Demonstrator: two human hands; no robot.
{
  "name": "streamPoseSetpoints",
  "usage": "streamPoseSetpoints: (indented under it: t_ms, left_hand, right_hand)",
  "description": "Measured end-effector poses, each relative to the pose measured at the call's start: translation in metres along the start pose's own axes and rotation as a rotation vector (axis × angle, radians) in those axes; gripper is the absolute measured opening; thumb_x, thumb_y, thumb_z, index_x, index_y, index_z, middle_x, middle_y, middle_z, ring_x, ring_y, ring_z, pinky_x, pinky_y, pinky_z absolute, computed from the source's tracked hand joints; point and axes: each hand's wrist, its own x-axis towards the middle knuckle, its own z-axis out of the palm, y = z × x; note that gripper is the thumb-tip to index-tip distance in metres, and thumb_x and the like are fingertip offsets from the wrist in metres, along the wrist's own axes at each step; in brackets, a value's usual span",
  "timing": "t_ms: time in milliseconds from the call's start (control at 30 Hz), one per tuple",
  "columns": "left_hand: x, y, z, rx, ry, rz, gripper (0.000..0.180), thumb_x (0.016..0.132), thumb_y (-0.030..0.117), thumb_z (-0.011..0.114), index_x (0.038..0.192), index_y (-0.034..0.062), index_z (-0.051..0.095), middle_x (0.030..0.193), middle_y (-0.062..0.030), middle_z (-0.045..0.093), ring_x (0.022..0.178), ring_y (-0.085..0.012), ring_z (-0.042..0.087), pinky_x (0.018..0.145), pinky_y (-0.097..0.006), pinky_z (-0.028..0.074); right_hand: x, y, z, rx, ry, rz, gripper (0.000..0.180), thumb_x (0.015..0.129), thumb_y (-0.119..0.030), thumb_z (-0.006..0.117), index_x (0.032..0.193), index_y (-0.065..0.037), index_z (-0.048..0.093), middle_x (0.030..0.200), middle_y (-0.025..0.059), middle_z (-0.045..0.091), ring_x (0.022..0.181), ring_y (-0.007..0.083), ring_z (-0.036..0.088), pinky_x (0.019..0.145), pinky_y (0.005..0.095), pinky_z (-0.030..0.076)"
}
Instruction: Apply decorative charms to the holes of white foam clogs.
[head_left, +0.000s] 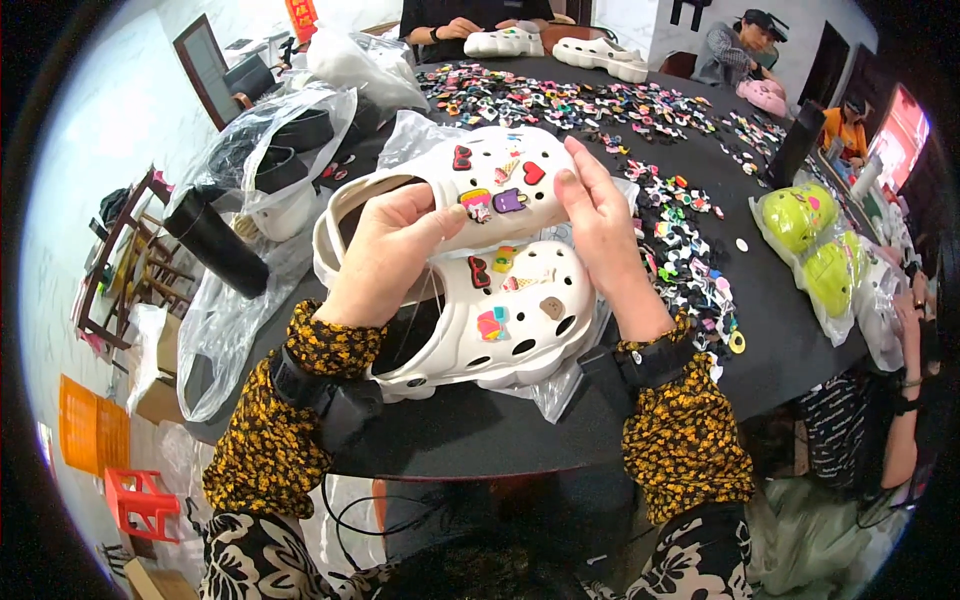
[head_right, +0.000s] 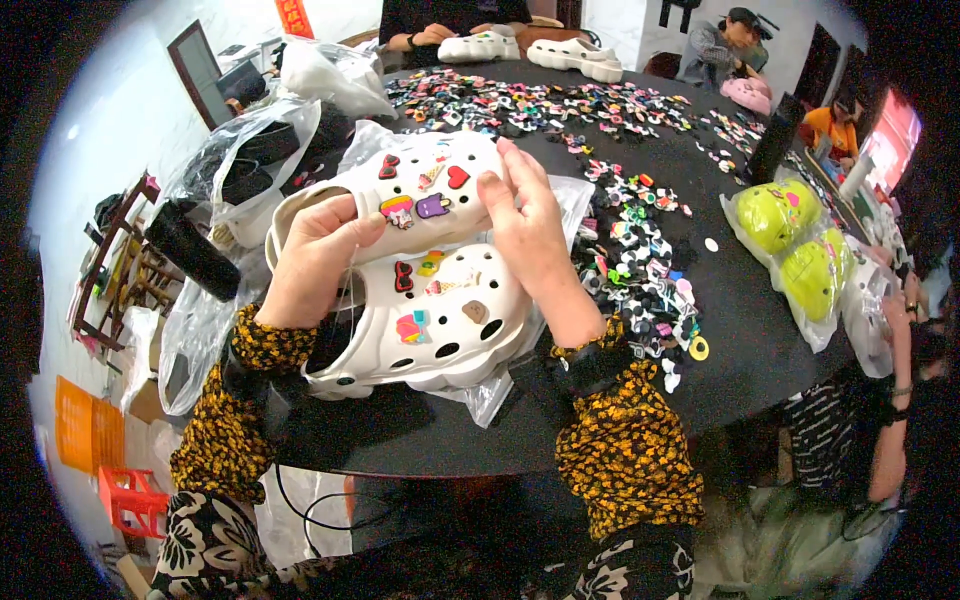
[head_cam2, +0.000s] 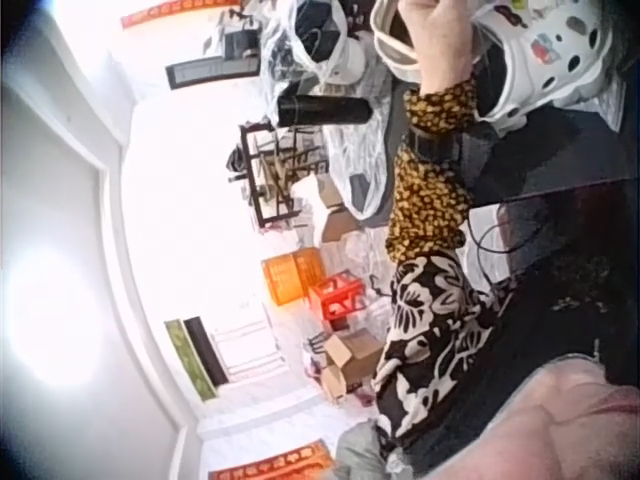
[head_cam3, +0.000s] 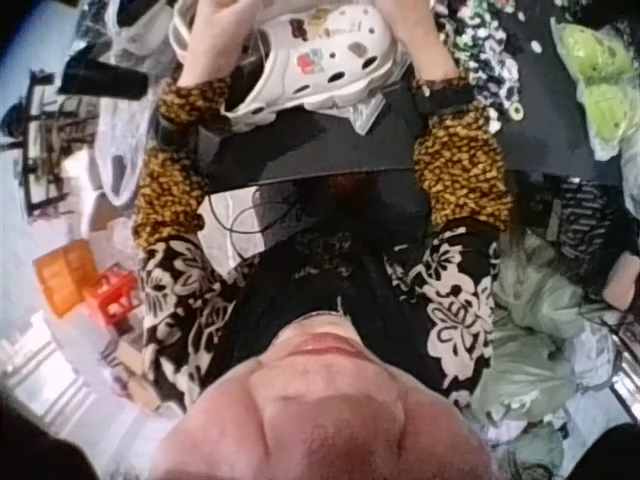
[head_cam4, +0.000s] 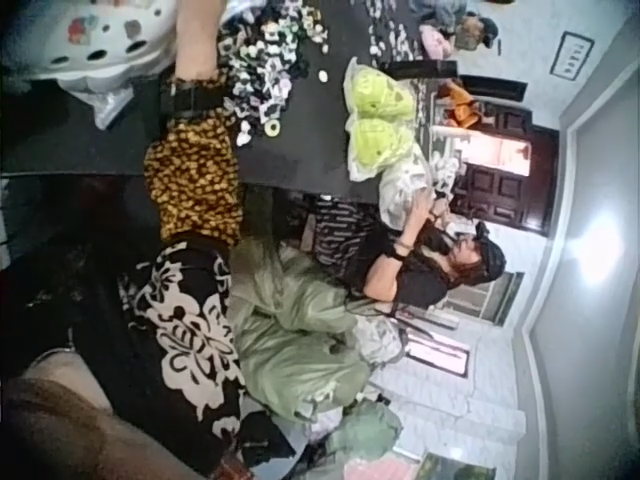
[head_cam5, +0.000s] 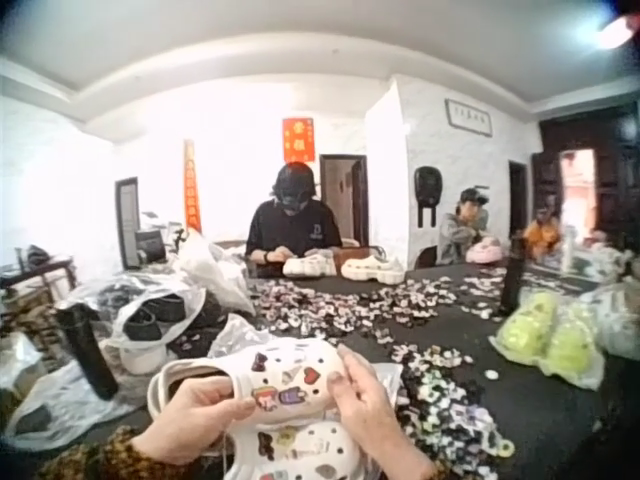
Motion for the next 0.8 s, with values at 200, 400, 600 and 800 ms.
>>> streamPoseSetpoints:
  t_ms: [200,400,600,800]
  left_hand:
    - [0.002,-0.006,0.002,0.117,-0.019,0.033,0.025,0.089,0.011,0.058,0.106,-0.0065,0.063,0.096,-0.0049,0.066,0.083,-0.0078,0.060,0.074,-0.024,0.049]
    - [0.005,-0.006,-0.001,0.503,-0.048,-0.001,0.023,0.091,0.016,0.057,0.097,-0.0051,0.063,0.083,-0.0018,0.063,0.074,-0.0061,0.055,0.066,-0.024,0.046]
    - [0.006,0.002,-0.003,0.773,-0.035,0.191,0.026,0.084,0.016,0.058,0.078,-0.0082,0.055,0.064,-0.0117,0.053,0.061,-0.0151,0.048,0.058,-0.033,0.041]
    - [0.000,0.012,-0.011,0.845,-0.089,0.154,0.024,0.088,0.018,0.057,0.089,-0.0057,0.057,0.077,-0.0185,0.062,0.071,-0.0269,0.062,0.064,-0.035,0.046]
  right_hand:
    - [-0.001,0.016,0.001,0.086,0.008,0.058,0.052,0.096,-0.026,0.054,0.134,0.006,0.042,0.135,0.0174,0.047,0.124,0.0213,0.046,0.104,0.0302,0.035]
    - [0.001,0.025,0.003,0.098,0.010,0.106,0.050,0.094,-0.030,0.056,0.126,0.009,0.050,0.127,0.0188,0.052,0.116,0.0238,0.053,0.098,0.0298,0.040]
    - [0.002,0.043,-0.002,0.005,-0.007,0.092,0.048,0.095,-0.030,0.054,0.127,0.006,0.050,0.122,0.0171,0.056,0.111,0.0212,0.055,0.095,0.0292,0.042]
    - [0.001,0.034,0.001,0.024,-0.025,0.115,0.045,0.094,-0.029,0.056,0.119,0.008,0.056,0.121,0.0217,0.057,0.112,0.0283,0.057,0.095,0.0323,0.043]
